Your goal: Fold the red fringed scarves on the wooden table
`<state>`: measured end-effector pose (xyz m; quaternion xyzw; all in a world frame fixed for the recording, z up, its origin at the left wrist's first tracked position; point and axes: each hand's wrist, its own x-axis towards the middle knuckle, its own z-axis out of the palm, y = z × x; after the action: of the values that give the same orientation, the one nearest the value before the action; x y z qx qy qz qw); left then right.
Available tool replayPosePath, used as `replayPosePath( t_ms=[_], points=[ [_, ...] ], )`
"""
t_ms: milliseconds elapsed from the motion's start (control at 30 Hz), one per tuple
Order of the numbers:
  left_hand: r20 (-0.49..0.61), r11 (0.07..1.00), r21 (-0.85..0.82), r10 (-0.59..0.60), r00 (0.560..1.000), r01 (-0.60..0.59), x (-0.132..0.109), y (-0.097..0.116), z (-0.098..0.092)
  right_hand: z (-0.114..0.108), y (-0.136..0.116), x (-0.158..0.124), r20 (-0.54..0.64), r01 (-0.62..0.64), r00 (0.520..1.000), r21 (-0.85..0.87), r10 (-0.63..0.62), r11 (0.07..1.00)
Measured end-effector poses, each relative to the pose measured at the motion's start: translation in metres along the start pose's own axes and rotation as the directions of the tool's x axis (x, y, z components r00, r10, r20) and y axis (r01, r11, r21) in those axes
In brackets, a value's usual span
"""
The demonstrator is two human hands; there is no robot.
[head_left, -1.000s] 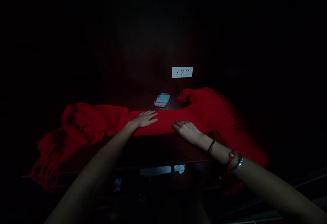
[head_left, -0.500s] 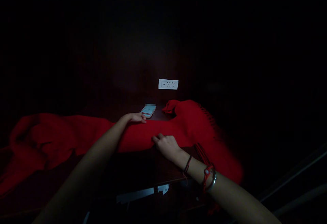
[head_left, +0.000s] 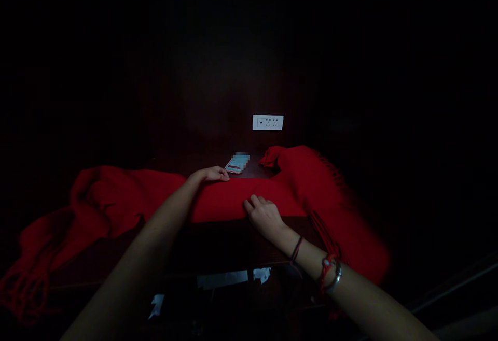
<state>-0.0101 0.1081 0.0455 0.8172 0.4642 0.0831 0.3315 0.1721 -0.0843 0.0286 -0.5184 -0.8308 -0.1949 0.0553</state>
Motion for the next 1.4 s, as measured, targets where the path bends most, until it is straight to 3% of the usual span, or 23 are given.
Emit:
replayPosePath(
  t_ms=[133, 200, 333, 433, 567, 667, 733, 833, 967, 1033, 1133, 1267, 1333, 1400],
  points=[
    [-0.029, 0.998, 0.053, 0.035, 0.999, -0.033, 0.019, 0.015, 0.016, 0.000, -0.005, 0.003, 0.017, 0.138, 0.990, 0.010, -0.138, 0.990],
    [-0.044, 0.999, 0.045, 0.031, 0.999, -0.029, 0.022, 0.017, 0.020, -0.001, -0.002, 0.000, 0.034, 0.129, 0.991, 0.039, -0.130, 0.991],
    [-0.050, 0.999, -0.020, 0.044, 0.998, -0.045, 0.010, 0.019, 0.016, -0.005, 0.009, -0.009, -0.021, -0.063, 0.997, 0.200, 0.069, 0.978],
    [-0.112, 0.961, -0.252, 0.089, 0.990, -0.115, -0.002, 0.033, 0.004, -0.016, 0.022, -0.011, -0.135, -0.157, 0.962, 0.433, 0.236, 0.887],
    [-0.280, 0.814, -0.485, 0.201, 0.939, -0.319, 0.001, 0.087, -0.016, -0.044, 0.046, -0.013, -0.298, -0.108, 0.863, 0.679, 0.408, 0.726],
    [-0.414, 0.740, -0.488, 0.271, 0.869, -0.463, 0.020, 0.146, -0.022, -0.063, 0.074, -0.025, -0.275, -0.105, 0.801, 0.810, 0.532, 0.577],
    [-0.412, 0.725, -0.466, 0.330, 0.849, -0.508, 0.037, 0.185, -0.019, -0.070, 0.096, -0.039, -0.229, -0.110, 0.747, 0.883, 0.624, 0.456],
    [-0.348, 0.721, -0.423, 0.430, 0.833, -0.549, 0.065, 0.236, 0.001, -0.066, 0.131, -0.068, -0.178, -0.168, 0.617, 0.922, 0.767, 0.349],
    [-0.276, 0.793, -0.262, 0.484, 0.831, -0.549, 0.103, 0.274, 0.048, -0.045, 0.163, -0.099, -0.161, -0.450, 0.444, 0.811, 0.881, 0.375],
    [-0.245, 0.851, -0.099, 0.481, 0.841, -0.516, 0.118, 0.280, 0.072, -0.032, 0.170, -0.106, -0.147, -0.611, 0.424, 0.682, 0.894, 0.402],
    [-0.247, 0.872, 0.060, 0.484, 0.839, -0.486, 0.127, 0.275, 0.098, -0.015, 0.170, -0.106, -0.066, -0.793, 0.451, 0.427, 0.890, 0.434],
    [-0.370, 0.800, 0.363, 0.594, 0.714, -0.478, 0.104, 0.244, 0.103, -0.017, 0.157, -0.101, -0.141, -0.867, 0.468, 0.116, 0.872, 0.484],
    [-0.383, 0.768, 0.457, 0.625, 0.680, -0.448, 0.080, 0.217, 0.097, -0.027, 0.147, -0.094, -0.211, -0.832, 0.528, 0.066, 0.823, 0.551],
    [-0.345, 0.762, 0.511, 0.606, 0.717, -0.399, 0.048, 0.183, 0.087, -0.038, 0.136, -0.081, -0.239, -0.738, 0.637, 0.086, 0.733, 0.669]
  ],
)
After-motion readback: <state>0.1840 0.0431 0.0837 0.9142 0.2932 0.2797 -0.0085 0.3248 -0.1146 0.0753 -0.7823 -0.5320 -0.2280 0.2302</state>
